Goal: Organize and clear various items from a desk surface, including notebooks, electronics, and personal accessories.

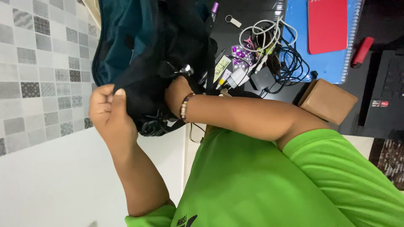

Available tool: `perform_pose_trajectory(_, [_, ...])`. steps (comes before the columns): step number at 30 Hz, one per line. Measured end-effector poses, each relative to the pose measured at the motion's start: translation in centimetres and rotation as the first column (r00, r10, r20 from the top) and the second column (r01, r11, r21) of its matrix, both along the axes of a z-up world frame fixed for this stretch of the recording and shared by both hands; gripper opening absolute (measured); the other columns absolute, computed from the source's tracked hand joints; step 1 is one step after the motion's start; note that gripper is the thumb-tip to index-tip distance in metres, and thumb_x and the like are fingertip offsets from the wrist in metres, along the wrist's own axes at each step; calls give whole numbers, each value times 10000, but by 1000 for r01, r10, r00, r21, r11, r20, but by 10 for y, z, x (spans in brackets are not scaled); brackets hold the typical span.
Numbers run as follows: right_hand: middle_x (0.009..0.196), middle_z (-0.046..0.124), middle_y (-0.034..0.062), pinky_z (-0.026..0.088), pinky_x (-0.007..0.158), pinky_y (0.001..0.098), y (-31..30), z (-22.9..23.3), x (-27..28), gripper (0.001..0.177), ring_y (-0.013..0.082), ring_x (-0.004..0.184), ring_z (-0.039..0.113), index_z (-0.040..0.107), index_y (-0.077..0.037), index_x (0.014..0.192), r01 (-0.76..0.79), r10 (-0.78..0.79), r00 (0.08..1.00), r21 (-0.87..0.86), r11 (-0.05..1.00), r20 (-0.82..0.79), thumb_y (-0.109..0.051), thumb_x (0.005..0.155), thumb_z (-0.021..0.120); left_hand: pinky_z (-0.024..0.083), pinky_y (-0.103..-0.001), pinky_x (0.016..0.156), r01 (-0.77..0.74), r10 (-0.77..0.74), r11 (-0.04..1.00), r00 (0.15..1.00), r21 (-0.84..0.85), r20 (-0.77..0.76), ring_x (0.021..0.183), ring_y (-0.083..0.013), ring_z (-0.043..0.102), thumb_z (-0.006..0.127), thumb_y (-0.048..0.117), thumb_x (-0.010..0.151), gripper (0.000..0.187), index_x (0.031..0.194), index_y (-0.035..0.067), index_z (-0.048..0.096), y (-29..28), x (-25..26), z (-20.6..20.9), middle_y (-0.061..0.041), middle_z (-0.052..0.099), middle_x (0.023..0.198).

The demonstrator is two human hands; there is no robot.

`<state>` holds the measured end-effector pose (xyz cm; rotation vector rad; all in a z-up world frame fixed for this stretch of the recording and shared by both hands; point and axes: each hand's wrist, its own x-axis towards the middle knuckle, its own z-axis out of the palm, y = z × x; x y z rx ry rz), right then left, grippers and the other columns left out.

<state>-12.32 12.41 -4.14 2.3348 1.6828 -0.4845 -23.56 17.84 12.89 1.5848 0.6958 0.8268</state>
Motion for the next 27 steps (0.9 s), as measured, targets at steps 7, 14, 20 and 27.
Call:
perform_pose_trajectory(7, [1232, 668, 181, 502, 812, 550, -115, 178, 38, 284, 416, 966, 663, 712, -82, 1159, 58, 141, 963, 690, 722, -228, -91, 940, 531, 454, -210, 489, -131, 177, 950, 974, 283, -143, 586, -120, 561, 629, 0, 1037, 72, 1037, 72, 632, 8, 3, 10, -55, 540, 713])
perform_pose_trajectory(14, [1178, 686, 189, 476, 959, 497, -268, 78, 71, 127, 437, 1128, 633, 713, -42, 987, 394, -225, 914, 871, 293, -338, -44, 860, 709, 366, -477, 1010, -128, 494, 420, 863, 898, -108, 1159, -360, 585, 640, 188, 872, 241, 1110, 166, 671, -58, 29, 33, -96, 624, 1317])
perform_pose_trajectory(20, [1405, 449, 309, 380, 1044, 622, -371, 38, 76, 773, 520, 1258, 509, 505, 25, 1439, 719, -844, 442, 682, 130, -305, -192, 802, 885, 290, -537, 1134, -146, 144, 497, 986, 855, 85, 1305, -444, 504, 622, 306, 991, 198, 1001, 112, 661, -124, 56, 18, -217, 571, 1360])
perform_pose_trajectory(27, [1453, 546, 183, 521, 842, 558, -304, 52, 91, 700, 370, 1113, 680, 530, -166, 1473, 843, -881, 435, 427, 326, -185, -363, 848, 777, 355, -695, 1040, 646, -439, 477, 763, 596, -475, 1372, -511, 448, 679, 178, 941, 414, 1342, 88, 629, -210, 109, -53, -214, 496, 1508])
